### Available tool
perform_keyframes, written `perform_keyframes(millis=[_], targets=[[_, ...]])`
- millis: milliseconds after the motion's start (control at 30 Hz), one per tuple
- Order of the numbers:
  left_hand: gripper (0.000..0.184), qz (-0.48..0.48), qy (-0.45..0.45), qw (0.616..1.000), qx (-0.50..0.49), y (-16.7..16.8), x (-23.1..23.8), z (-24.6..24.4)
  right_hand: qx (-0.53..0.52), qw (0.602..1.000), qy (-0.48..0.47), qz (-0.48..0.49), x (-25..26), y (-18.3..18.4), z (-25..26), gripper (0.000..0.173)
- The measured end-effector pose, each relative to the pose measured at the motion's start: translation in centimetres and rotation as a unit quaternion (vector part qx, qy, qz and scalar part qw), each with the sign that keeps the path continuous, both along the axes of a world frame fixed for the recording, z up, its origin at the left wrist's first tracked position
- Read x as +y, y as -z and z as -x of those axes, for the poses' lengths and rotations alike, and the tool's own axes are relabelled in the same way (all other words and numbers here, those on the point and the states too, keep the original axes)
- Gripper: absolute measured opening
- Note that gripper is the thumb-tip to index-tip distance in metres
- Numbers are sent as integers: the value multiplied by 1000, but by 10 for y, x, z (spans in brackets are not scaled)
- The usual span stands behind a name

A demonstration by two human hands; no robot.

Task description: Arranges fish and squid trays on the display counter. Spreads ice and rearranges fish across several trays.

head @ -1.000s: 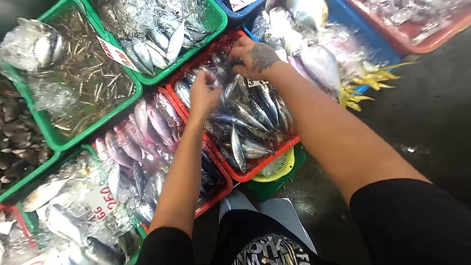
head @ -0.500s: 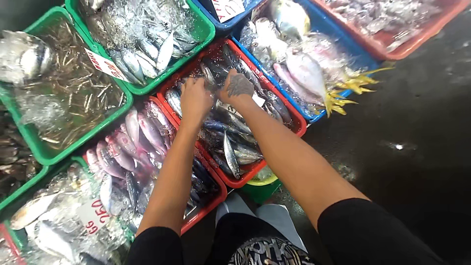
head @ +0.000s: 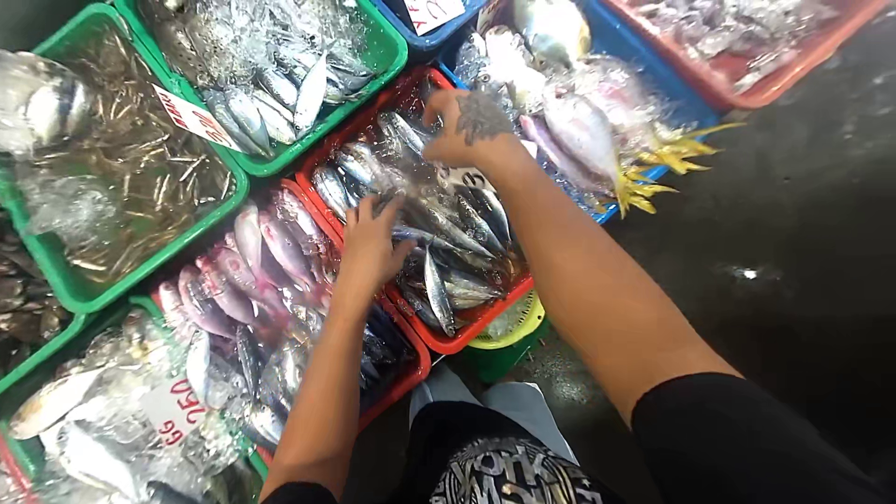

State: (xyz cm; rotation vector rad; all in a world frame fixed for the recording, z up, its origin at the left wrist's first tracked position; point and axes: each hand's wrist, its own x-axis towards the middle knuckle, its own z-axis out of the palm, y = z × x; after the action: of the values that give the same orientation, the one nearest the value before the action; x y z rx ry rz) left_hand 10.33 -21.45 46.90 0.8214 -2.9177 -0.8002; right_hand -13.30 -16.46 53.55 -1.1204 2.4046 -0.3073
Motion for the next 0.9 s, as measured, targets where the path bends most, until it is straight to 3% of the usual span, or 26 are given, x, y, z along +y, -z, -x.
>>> perform_keyframes(millis=[133, 267, 333, 400, 567, 667, 733, 800, 900], targets=[[53, 11, -8, 1000, 4, -12, 52, -18, -30, 998, -11, -59, 84, 23, -19, 37], [78, -92, -34, 972, -213, -28, 106, -9, -15, 998, 38, -52, 117, 47, -78, 38], [88, -111, -73, 960, -245, -20, 117, -2, -6, 996, 58, -66, 114, 57, -92, 43], [89, -123, -101, 962, -223, -15, 119, -1, -1, 995, 62, -74, 112, 61, -94, 44], [59, -146, -134, 977, -79, -15, 106, -17, -35, 994, 98, 40, 135, 65, -95, 31], [49, -15, -49, 999, 10, -28, 89, -11, -68, 977, 139, 148, 154, 62, -92, 36], [46, 97, 47, 990, 92, -36, 77, 16, -58, 968, 179, 166, 165, 40, -70, 40], [44, 173, 125, 967, 142, -34, 70, 40, -60, 971, 204, 113, 172, 20, -52, 45], [45, 164, 223, 956, 97, -11, 59, 68, -69, 983, 168, 18, 169, 19, -21, 47]])
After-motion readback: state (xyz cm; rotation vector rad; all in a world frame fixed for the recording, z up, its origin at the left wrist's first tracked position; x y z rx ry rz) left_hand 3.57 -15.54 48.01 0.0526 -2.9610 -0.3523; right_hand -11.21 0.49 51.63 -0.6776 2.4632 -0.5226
